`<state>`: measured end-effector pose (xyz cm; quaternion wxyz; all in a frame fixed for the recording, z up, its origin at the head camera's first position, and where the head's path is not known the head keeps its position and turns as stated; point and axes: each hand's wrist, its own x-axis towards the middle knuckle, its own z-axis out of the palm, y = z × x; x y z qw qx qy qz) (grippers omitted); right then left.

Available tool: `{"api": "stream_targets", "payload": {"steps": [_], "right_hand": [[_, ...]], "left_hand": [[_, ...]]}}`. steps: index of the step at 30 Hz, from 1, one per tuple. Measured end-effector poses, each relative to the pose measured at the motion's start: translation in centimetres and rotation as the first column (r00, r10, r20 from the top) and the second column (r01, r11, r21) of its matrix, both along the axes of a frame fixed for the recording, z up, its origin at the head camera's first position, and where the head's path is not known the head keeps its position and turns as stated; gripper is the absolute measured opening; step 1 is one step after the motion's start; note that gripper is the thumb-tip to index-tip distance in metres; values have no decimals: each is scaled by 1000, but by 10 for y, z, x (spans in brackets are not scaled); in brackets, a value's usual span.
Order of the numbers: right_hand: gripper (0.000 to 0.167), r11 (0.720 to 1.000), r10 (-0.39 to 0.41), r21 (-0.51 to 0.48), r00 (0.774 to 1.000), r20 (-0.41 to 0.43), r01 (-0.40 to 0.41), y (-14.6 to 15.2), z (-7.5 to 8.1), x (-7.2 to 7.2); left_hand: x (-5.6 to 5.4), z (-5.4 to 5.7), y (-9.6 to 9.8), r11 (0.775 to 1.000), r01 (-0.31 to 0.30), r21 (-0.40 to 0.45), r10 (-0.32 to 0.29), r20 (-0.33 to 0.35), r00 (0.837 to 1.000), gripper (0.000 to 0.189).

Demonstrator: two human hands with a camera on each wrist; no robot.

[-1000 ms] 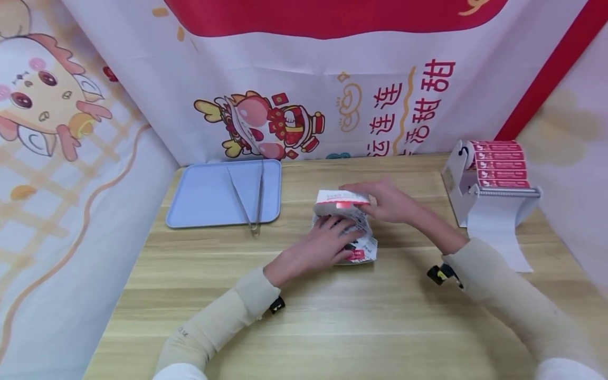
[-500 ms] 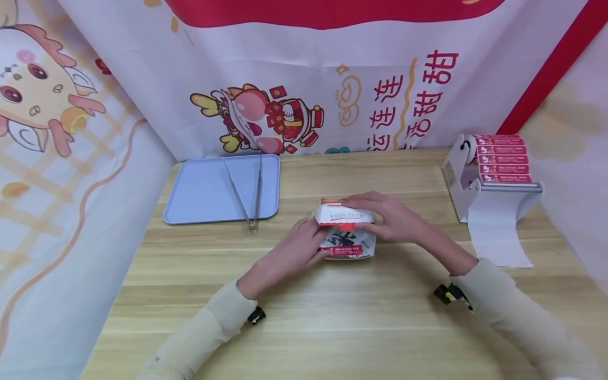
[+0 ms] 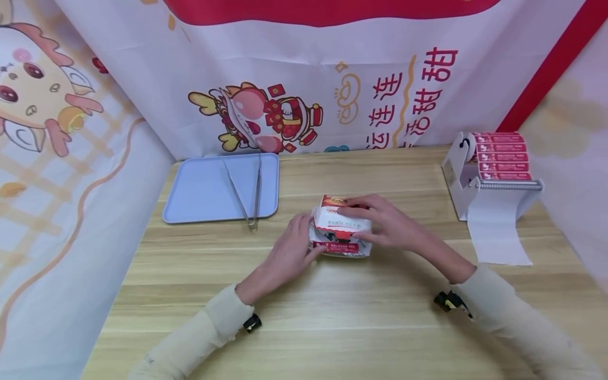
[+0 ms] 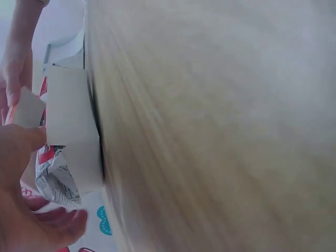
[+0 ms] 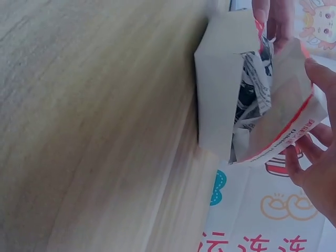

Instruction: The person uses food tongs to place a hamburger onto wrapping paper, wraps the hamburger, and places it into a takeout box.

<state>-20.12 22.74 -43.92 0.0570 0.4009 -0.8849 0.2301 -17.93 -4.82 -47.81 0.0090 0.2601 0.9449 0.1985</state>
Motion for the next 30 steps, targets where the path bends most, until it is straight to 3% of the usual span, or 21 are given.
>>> {"api": "stream_targets", "payload": {"steps": [4,8,18,22,26,28,29,30], "right_hand": [[61,998,0,60,1000,-22,1,-2,-5,1],[62,996,-7,83,1000,-23,9,-4,-11,4],[59,996,-62,63,995,76,57,-14,-19,10],[58,992,-75,113,992,102,63,-18,-20,9],[59,981,-88,182,993,82,72,-20,-23,7],[60,975,-93,209,994,58,79,-20,-25,6],[61,972,-93,223,995,45,81,-21,-26,6],[62,970,-93,231,995,34,83,-21,-27,6]], "left_hand": [[-6,0,-2,994,-54,98,36,173,984,79],[-12,2,-1,994,-6,105,-22,262,965,73],[-17,4,1,990,56,128,-98,355,930,66],[-18,4,2,989,78,126,-118,348,930,66],[-19,4,4,990,59,126,-101,355,929,64],[-20,3,4,985,30,172,-100,409,907,62],[-20,2,4,976,7,217,-108,458,882,59],[-21,2,4,962,-30,271,-121,524,843,56]]}}
